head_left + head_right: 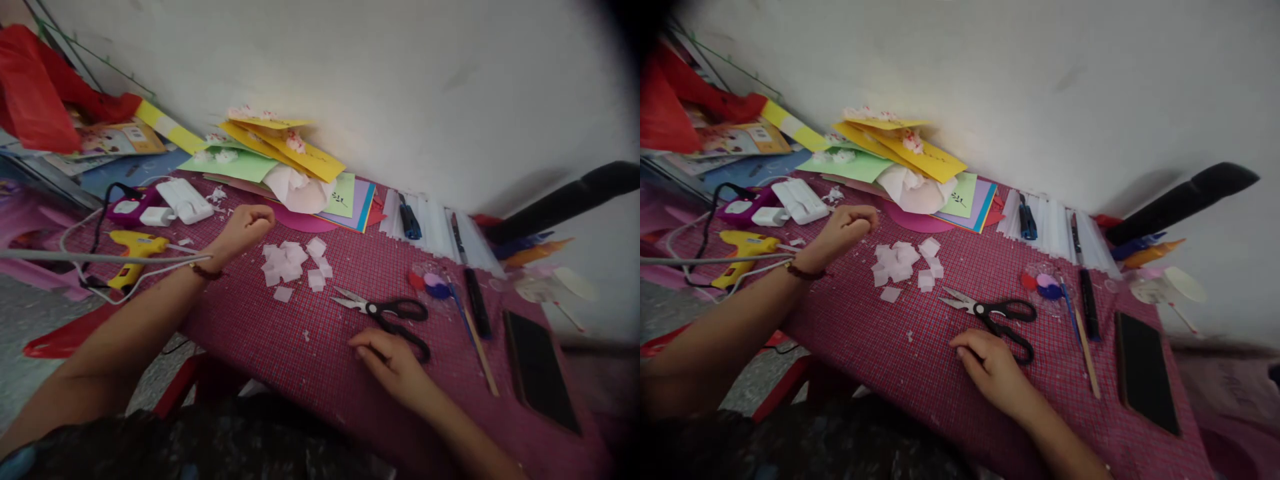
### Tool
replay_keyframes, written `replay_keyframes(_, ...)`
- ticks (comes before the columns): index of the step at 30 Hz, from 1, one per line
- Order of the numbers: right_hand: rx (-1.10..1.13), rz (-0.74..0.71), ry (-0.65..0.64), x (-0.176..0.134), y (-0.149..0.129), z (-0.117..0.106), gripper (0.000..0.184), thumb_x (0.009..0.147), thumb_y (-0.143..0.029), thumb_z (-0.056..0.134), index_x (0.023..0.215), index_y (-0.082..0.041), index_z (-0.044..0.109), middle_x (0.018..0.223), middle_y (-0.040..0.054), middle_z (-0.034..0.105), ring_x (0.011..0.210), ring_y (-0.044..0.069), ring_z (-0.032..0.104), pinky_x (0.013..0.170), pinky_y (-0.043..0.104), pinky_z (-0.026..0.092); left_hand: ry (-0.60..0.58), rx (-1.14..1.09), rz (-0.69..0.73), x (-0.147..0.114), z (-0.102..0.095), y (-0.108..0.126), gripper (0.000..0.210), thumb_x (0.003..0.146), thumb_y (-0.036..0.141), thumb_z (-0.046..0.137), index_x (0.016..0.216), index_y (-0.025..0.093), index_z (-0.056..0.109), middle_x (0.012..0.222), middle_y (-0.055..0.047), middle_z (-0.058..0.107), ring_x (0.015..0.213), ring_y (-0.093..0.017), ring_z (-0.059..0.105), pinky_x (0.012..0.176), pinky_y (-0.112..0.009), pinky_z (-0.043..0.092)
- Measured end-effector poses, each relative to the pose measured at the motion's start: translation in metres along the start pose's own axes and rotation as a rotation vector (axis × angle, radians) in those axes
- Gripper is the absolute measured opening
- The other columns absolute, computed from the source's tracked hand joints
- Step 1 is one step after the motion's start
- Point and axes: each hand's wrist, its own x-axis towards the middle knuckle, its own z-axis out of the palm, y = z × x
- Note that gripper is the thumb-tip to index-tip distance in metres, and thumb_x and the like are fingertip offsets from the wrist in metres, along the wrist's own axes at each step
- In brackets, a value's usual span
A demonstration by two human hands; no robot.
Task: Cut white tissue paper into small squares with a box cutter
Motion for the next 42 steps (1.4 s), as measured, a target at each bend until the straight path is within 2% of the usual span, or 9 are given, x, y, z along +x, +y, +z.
replay_keyframes(3, 0.148, 0.074, 0.068, 0.002, -0.002, -0.002, 0.020, 0.096, -0.028, 0.052, 0.096, -0.022, 0.071, 0.075, 0.0021, 0.073, 0.069, 0.015, 0.069, 0.065, 0.029, 0.055, -0.209, -0.229, 0.227, -0.015, 0.020, 0.050, 0.016, 0.077, 0.020, 0.040, 0.061, 0.021, 0.040, 0.060, 0.001, 0.044, 0.060, -0.013, 0.043, 0.057, -0.029, 0.036)
replay_keyframes(7, 0.364, 0.196, 0.283, 0.007, -0.022, -0.013, 0.019, 0.093, -0.037, 0.056, 0.095, -0.022, 0.067, 0.069, -0.0007, 0.069, 0.060, 0.013, 0.064, 0.057, 0.026, 0.052, -0.389, -0.331, 0.424, -0.037, 0.050, 0.099, 0.028, 0.100, 0.024, 0.036, 0.073, 0.021, 0.042, 0.066, 0.002, 0.047, 0.060, -0.012, 0.042, 0.057, -0.027, 0.038)
replay_keyframes(9, 0.407, 0.225, 0.305, 0.013, -0.037, -0.022, 0.018, 0.093, -0.038, 0.057, 0.096, -0.022, 0.065, 0.070, -0.0017, 0.068, 0.061, 0.012, 0.063, 0.059, 0.026, 0.052, -0.466, -0.357, 0.498, -0.044, 0.059, 0.111, 0.028, 0.104, 0.025, 0.035, 0.078, 0.021, 0.043, 0.069, 0.002, 0.048, 0.061, -0.011, 0.043, 0.057, -0.026, 0.039)
replay_keyframes(13, 0.510, 0.188, 0.166, 0.026, -0.058, -0.032, 0.024, 0.095, -0.045, 0.055, 0.088, -0.022, 0.060, 0.072, -0.0016, 0.067, 0.062, 0.011, 0.061, 0.060, 0.026, 0.051, -0.525, -0.399, 0.599, -0.047, 0.073, 0.111, 0.028, 0.106, 0.021, 0.037, 0.082, 0.020, 0.051, 0.070, 0.003, 0.054, 0.061, -0.010, 0.046, 0.057, -0.023, 0.038)
replay_keyframes(16, 0.584, 0.127, 0.141, 0.032, -0.061, -0.027, 0.036, 0.100, -0.053, 0.048, 0.087, -0.022, 0.059, 0.072, -0.0008, 0.066, 0.063, 0.011, 0.061, 0.061, 0.026, 0.051, -0.455, -0.330, 0.653, -0.045, 0.082, 0.099, 0.036, 0.109, 0.026, 0.037, 0.078, 0.019, 0.055, 0.067, 0.003, 0.057, 0.058, -0.009, 0.048, 0.055, -0.023, 0.036)
replay_keyframes(22, 0.636, 0.060, 0.101, 0.033, -0.049, -0.011, 0.037, 0.099, -0.054, 0.053, 0.082, -0.022, 0.057, 0.070, -0.0024, 0.063, 0.062, 0.009, 0.060, 0.061, 0.025, 0.050, -0.110, 0.024, 0.894, -0.048, 0.096, 0.079, 0.052, 0.109, 0.041, 0.036, 0.062, 0.020, 0.045, 0.056, 0.002, 0.050, 0.054, -0.012, 0.044, 0.053, -0.028, 0.031)
replay_keyframes(26, 0.699, 0.065, 0.082, 0.028, -0.043, -0.006, 0.035, 0.096, -0.054, 0.058, 0.082, -0.022, 0.057, 0.068, -0.0033, 0.064, 0.061, 0.010, 0.061, 0.060, 0.025, 0.050, -0.101, 0.036, 0.936, -0.056, 0.099, 0.081, 0.049, 0.110, 0.035, 0.033, 0.066, 0.020, 0.047, 0.058, 0.001, 0.052, 0.056, -0.013, 0.046, 0.054, -0.028, 0.034)
replay_keyframes(32, 0.821, 0.037, 0.059, 0.024, -0.038, -0.003, 0.028, 0.099, -0.044, 0.060, 0.083, -0.021, 0.059, 0.068, -0.0023, 0.066, 0.058, 0.009, 0.062, 0.057, 0.023, 0.052, -0.153, -0.049, 0.859, -0.064, 0.105, 0.085, 0.049, 0.110, 0.036, 0.032, 0.067, 0.019, 0.049, 0.059, 0.002, 0.052, 0.057, -0.012, 0.047, 0.057, -0.026, 0.038)
replay_keyframes(42, 0.734, 0.075, 0.107, 0.021, -0.037, 0.003, 0.023, 0.098, -0.036, 0.060, 0.081, -0.021, 0.060, 0.067, -0.0025, 0.066, 0.058, 0.008, 0.063, 0.056, 0.021, 0.053, -0.101, -0.012, 0.888, -0.065, 0.114, 0.082, 0.049, 0.110, 0.036, 0.033, 0.066, 0.020, 0.048, 0.061, 0.002, 0.054, 0.057, -0.011, 0.049, 0.058, -0.026, 0.041)
